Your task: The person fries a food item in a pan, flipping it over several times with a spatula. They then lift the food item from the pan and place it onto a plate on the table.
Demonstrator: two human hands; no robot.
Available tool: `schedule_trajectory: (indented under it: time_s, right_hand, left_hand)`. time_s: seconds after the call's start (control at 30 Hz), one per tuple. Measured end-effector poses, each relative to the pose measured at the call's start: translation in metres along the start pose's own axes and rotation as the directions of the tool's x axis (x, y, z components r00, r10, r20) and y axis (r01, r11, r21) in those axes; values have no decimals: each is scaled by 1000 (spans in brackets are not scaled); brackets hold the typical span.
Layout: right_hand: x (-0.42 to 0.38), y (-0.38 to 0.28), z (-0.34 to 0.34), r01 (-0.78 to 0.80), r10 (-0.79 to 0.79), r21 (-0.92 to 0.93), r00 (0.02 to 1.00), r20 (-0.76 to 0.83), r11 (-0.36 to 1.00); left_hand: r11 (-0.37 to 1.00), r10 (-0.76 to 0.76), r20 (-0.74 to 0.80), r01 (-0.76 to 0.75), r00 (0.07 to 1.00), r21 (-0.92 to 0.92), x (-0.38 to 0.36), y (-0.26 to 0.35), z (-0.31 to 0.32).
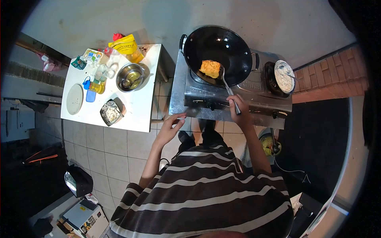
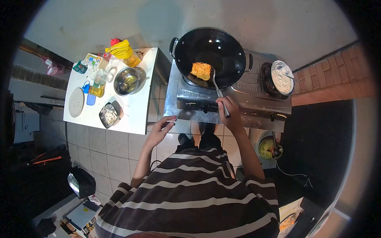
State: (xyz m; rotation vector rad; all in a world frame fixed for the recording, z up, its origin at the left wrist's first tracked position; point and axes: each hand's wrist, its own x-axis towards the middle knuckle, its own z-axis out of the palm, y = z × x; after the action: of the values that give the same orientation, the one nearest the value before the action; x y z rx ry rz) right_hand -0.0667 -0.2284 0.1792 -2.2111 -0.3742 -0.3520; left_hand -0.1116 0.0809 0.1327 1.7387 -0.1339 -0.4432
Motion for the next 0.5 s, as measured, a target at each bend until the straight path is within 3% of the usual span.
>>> schedule_trajectory:
  time_s: [0.13,0.4,0.5]
  right_hand:
    - [-1,3,-3,-46,45,85,999,19,995]
    - [-4,33,-22,40,-48,126,997,65,991]
    - [-4,37,-40,-8,-18,197,991,129,980]
  left_hand:
    - [997,-63,-37,62,997,-37,1,4,1]
    - [986,-75,-114,57,991,-155,15,28,12]
    - [961,-130,-228,67,965,-267,26,41,24]
